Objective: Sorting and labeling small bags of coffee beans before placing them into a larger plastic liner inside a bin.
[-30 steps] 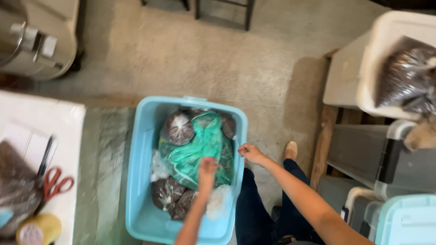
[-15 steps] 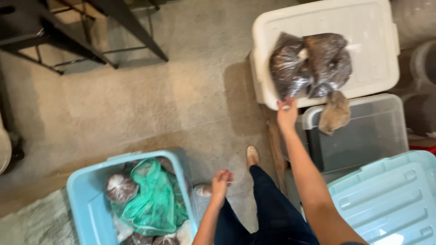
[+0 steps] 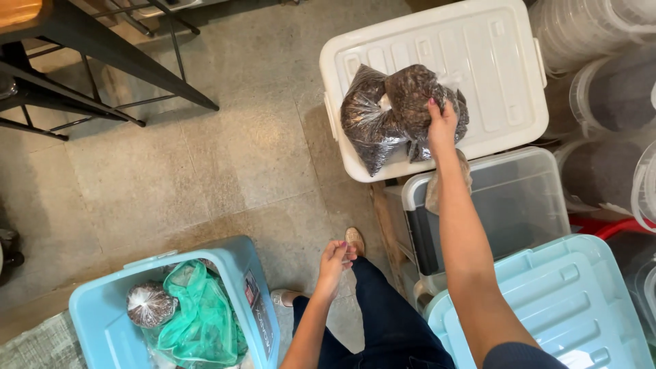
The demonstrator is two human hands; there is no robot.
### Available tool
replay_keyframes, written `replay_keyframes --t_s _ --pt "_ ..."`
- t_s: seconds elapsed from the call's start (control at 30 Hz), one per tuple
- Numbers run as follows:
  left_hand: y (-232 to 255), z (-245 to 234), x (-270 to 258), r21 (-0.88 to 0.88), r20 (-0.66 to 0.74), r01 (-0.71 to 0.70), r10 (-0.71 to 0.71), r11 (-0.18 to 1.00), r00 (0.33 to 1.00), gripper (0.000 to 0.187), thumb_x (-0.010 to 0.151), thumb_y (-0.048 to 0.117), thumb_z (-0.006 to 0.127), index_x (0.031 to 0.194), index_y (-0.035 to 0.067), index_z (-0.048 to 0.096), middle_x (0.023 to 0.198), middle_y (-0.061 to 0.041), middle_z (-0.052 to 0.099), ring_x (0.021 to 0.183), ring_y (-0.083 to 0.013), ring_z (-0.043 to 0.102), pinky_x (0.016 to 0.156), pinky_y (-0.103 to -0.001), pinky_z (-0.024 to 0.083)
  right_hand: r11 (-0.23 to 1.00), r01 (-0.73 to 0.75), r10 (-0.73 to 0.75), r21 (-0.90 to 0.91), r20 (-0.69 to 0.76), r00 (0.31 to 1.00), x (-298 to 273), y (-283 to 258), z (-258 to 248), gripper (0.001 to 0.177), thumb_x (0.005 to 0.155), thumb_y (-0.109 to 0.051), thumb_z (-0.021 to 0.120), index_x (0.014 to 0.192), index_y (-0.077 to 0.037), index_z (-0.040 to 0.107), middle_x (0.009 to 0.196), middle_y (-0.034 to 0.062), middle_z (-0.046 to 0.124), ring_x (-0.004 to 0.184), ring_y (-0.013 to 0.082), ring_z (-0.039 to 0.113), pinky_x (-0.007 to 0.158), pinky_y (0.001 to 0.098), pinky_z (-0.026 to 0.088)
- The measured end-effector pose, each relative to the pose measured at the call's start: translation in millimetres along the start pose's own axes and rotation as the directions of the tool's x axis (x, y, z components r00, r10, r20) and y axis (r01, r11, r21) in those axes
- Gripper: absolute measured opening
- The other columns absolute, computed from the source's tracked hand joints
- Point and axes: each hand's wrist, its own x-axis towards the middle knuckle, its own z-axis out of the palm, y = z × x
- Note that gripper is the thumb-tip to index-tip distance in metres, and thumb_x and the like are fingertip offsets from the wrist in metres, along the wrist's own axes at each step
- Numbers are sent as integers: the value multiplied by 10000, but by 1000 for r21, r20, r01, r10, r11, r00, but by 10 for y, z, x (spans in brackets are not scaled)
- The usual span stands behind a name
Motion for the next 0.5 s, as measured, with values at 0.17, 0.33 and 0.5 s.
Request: replay_keyframes --t_s 0.17,0.33,0.5 --pt "153 112 32 19 -8 -72 73 997 997 109 1020 242 606 1027 137 632 900 -32 737 767 -136 714 676 -266 549 631 -381 283 676 257 924 150 -172 -247 59 961 -155 723 1011 -138 696 786 41 690 763 173 745 729 298 637" --pt "283 186 65 14 -11 -100 100 995 995 97 1018 234 593 1047 147 623 901 -34 738 758 -135 723 653 -249 539 563 -394 245 727 309 919 127 -540 -184 109 940 -143 732 1048 -131 733 831 69 712 822 197 745 805 331 633" --pt "551 438 400 13 36 -159 159 987 987 149 1005 271 644 1075 142 625 909 -23 746 747 -115 720 655 -250 573 657 -453 167 602 469 867 -40 -1186 -320 39 902 -143 720 909 -107 707 713 62 625 738 175 672 777 290 591"
